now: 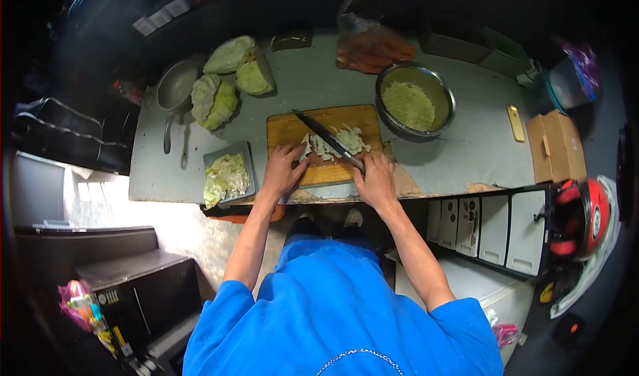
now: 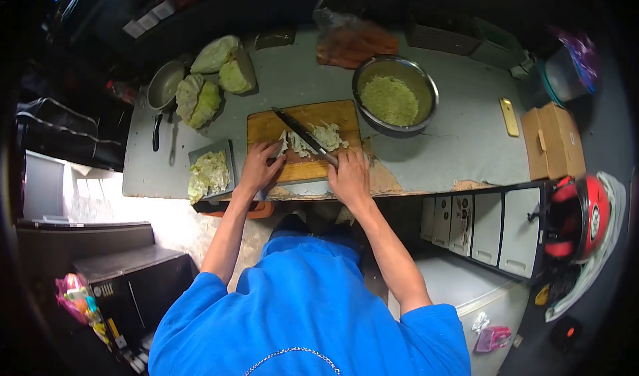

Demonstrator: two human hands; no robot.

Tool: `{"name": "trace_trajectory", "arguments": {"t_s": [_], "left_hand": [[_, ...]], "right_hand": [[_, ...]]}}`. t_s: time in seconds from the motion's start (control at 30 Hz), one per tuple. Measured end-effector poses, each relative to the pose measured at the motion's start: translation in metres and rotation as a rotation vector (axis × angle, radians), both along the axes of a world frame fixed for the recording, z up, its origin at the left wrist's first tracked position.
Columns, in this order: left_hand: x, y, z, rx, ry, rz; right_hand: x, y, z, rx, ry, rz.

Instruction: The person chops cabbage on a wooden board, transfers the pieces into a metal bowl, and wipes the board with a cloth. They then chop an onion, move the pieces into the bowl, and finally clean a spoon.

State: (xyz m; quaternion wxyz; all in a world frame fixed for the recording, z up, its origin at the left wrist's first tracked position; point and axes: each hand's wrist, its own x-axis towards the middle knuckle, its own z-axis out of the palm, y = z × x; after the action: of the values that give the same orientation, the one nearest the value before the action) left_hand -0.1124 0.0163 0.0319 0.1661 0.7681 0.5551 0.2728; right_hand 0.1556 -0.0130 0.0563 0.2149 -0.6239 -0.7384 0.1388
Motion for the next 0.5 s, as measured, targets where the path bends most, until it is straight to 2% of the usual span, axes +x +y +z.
{"name": "trace_trajectory", "arguments": {"t_s": [0.07,0.13,0.2,0.27,0.4,0.47,0.5], "left_hand": [[-0.003,-0.007,-0.003,-0.007,0.004,0.031],[-0.001,-0.015,-0.002,-0.019,0.014,0.035],[0.007,-0.018,-0.001,0.125,0.089,0.064],[0.008,-0.017,-0.013,0.207,0.144,0.034],[0.016,-0.014,-0.025,0.257,-0.007,0.060],[0.017,-0.013,-0.029,0.237,-0.093,0.087],[0.018,-0.013,-0.029,0.235,-0.100,0.089]], "right_hand": [[-0.005,0.000,0.012,-0.322,0.207,0.020],[-0.012,-0.005,0.015,-0.322,0.319,0.043],[-0.022,-0.011,0.017,-0.314,0.431,0.045],[-0.030,-0.015,0.019,-0.501,0.512,-0.065],[-0.043,-0.028,0.016,-0.487,0.434,-0.073],[-0.048,-0.035,0.026,-0.780,0.692,-0.165],[-0.053,-0.040,0.026,-0.774,0.772,-0.172]]}}
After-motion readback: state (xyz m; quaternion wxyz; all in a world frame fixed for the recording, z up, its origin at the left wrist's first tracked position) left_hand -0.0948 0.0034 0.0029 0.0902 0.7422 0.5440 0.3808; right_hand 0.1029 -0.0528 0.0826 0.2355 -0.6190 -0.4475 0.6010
